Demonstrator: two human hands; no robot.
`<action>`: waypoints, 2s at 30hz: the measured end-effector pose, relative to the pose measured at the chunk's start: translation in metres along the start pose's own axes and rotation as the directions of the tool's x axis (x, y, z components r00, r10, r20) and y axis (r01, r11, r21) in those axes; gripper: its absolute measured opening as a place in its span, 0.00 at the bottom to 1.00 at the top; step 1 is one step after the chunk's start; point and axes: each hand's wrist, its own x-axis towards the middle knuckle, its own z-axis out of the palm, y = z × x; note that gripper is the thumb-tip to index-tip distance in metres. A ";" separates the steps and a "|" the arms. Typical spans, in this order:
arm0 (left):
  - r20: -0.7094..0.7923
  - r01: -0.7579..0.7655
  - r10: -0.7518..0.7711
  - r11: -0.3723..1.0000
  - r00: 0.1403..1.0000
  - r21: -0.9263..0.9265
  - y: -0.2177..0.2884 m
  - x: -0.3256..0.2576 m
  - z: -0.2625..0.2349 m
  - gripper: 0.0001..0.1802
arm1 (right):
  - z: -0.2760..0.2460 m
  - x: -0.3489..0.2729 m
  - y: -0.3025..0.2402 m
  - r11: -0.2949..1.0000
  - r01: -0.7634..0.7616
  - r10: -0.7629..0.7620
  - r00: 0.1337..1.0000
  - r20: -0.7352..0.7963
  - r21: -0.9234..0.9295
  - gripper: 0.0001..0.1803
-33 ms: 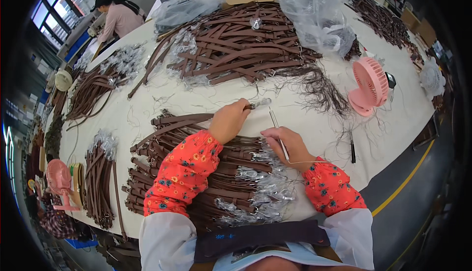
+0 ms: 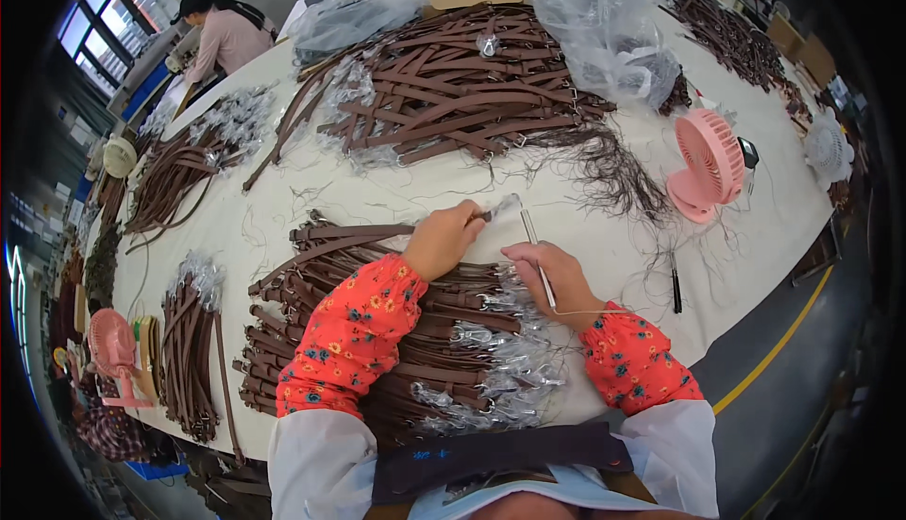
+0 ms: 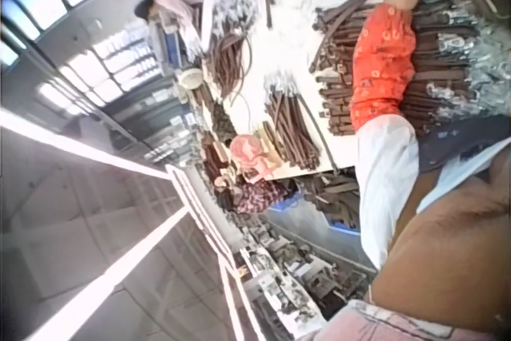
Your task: The person uses a metal tool to attach metal clasps to the ends of brown leather straps. They work on individual straps, securing the hardware, and then gather the finished items into a bundle.
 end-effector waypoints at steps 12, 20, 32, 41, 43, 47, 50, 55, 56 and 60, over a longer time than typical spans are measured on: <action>-0.023 0.092 -0.112 0.903 0.993 -0.420 -0.005 -0.001 0.014 0.09 | -0.002 0.041 0.037 0.992 0.074 -0.064 0.993 0.104 -0.099 0.14; 0.044 0.150 -0.146 0.873 0.988 -0.465 -0.010 -0.002 0.009 0.10 | -0.017 0.051 0.044 0.997 -0.032 0.048 0.973 0.225 -0.074 0.08; -0.167 -0.188 0.172 0.979 0.971 -0.084 -0.004 -0.003 0.004 0.11 | -0.041 0.050 0.043 0.989 -0.079 0.106 0.967 0.230 -0.125 0.07; 0.028 -0.002 0.013 0.937 1.000 -0.348 -0.002 -0.004 0.000 0.22 | -0.008 0.046 0.016 0.860 -0.262 0.224 0.965 0.137 0.437 0.22; 0.038 -0.012 0.024 0.955 0.999 -0.296 0.001 -0.003 0.001 0.23 | -0.003 0.045 0.021 0.838 -0.320 0.288 0.947 0.140 0.442 0.23; 0.044 -0.049 0.060 0.973 0.997 -0.227 0.006 -0.002 0.003 0.24 | 0.002 0.045 0.030 0.752 -0.351 0.373 0.924 0.078 0.558 0.22; 0.103 0.019 0.005 0.973 0.995 -0.229 0.008 -0.001 0.001 0.22 | 0.001 0.047 0.028 0.702 -0.390 0.434 0.898 0.076 0.595 0.22; 0.085 -0.022 0.036 0.985 0.996 -0.169 0.000 -0.001 0.009 0.18 | -0.001 0.046 0.028 0.658 -0.413 0.458 0.883 0.101 0.630 0.22; 0.099 -0.016 0.030 0.989 0.995 -0.147 0.001 0.000 0.010 0.17 | -0.001 0.045 0.028 0.650 -0.407 0.454 0.885 0.102 0.641 0.21; 0.112 0.041 -0.022 0.984 0.993 -0.171 0.005 0.000 0.009 0.14 | -0.002 0.042 0.028 0.631 -0.382 0.434 0.895 0.100 0.675 0.21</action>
